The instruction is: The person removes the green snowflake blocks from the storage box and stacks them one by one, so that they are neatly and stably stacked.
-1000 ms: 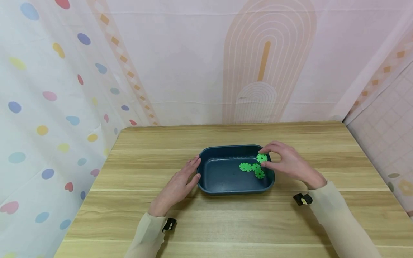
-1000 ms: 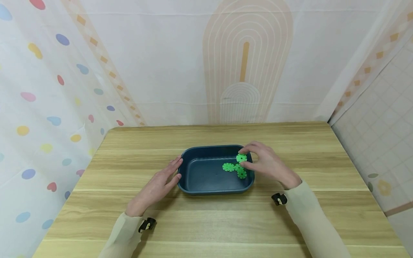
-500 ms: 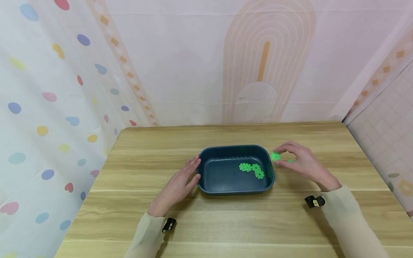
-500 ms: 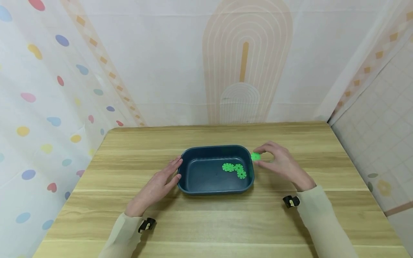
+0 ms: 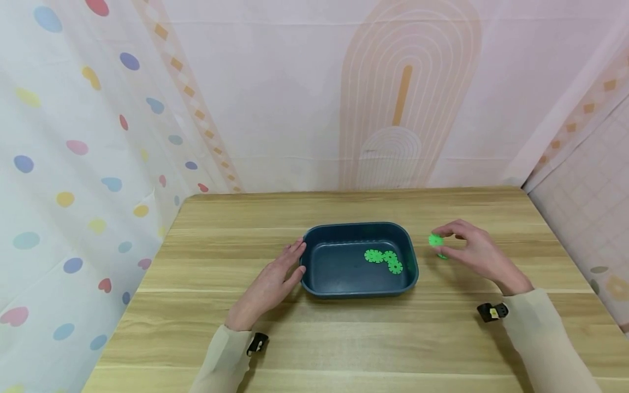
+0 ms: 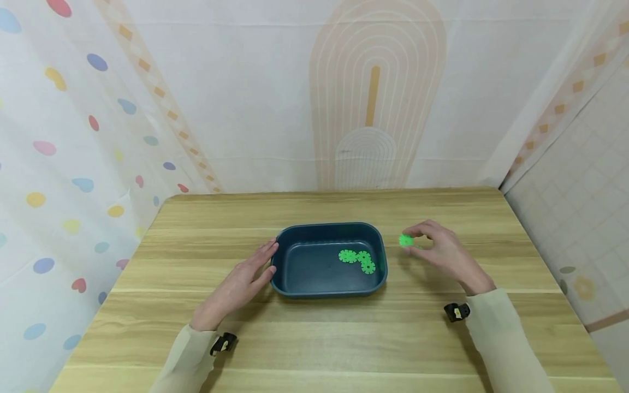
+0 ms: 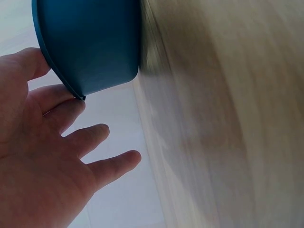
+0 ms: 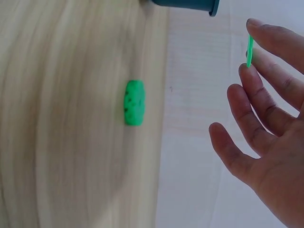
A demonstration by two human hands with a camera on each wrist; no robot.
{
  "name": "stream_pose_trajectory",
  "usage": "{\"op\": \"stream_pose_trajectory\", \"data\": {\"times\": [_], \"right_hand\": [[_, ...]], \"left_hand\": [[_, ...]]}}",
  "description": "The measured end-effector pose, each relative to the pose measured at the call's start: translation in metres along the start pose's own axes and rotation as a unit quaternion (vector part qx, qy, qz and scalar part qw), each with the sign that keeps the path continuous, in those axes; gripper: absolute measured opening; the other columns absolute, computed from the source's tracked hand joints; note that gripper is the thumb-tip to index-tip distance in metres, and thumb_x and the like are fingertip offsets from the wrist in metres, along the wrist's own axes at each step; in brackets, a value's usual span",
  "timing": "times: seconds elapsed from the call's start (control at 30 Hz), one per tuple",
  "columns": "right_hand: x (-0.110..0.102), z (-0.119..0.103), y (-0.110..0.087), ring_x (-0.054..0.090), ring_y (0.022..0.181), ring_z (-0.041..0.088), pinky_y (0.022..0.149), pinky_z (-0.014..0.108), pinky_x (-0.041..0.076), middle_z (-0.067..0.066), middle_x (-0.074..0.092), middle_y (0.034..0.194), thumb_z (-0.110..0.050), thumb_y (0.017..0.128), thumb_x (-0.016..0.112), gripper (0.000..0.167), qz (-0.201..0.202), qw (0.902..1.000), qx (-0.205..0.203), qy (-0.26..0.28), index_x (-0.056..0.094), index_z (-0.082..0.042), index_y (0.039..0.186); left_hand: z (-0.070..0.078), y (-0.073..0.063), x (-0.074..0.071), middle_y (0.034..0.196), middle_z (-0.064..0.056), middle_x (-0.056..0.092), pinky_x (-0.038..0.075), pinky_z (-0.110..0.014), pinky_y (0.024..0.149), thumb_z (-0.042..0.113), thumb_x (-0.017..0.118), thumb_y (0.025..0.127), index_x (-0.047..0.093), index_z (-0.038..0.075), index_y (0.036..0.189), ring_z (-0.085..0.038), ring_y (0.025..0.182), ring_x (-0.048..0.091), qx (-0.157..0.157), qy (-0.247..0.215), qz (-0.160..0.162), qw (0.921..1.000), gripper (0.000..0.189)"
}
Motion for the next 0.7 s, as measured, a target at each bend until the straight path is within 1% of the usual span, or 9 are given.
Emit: {"op": "stream_pose_trajectory", "data": {"times": [0.33, 0.5, 0.7], "right_hand": [[-0.004, 0.012, -0.005, 0.058, 0.114, 0.035, 0.100, 0.059, 0.046, 0.014, 0.066, 0.123, -0.019, 0.095, 0.078, 0.031, -0.017, 0.9993, 0.034, 0.003, 0.071, -0.004, 0.122], [-0.004, 0.017, -0.005, 0.058, 0.114, 0.036, 0.099, 0.060, 0.046, 0.016, 0.066, 0.123, -0.018, 0.096, 0.077, 0.031, -0.023, 0.9992, 0.034, 0.003, 0.071, -0.003, 0.122], [-0.004, 0.021, -0.005, 0.059, 0.113, 0.037, 0.098, 0.060, 0.048, 0.017, 0.067, 0.122, -0.015, 0.096, 0.077, 0.028, -0.021, 0.9994, 0.028, -0.002, 0.071, -0.002, 0.120]], "left_hand": [[0.000, 0.000, 0.000, 0.169, -0.011, 0.027, 0.027, -0.058, 0.121, 0.025, 0.053, 0.110, 0.035, 0.003, 0.160, -0.040, 0.154, 0.025, 0.000, 0.002, 0.001, 1.0000, 0.058], [-0.001, 0.000, 0.000, 0.169, -0.011, 0.027, 0.027, -0.058, 0.121, 0.025, 0.052, 0.110, 0.034, 0.003, 0.161, -0.039, 0.154, 0.025, 0.000, 0.001, 0.000, 1.0000, 0.058], [-0.001, 0.001, 0.000, 0.169, -0.011, 0.027, 0.027, -0.057, 0.121, 0.026, 0.053, 0.110, 0.034, 0.003, 0.160, -0.039, 0.154, 0.025, 0.001, -0.001, -0.001, 1.0000, 0.058]]}}
Point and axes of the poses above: each hand's wrist, its own y-axis towards the middle knuckle, its own x-axis out of the palm, z = x × y, the point moved 5 cm from there along y, towards the middle knuckle
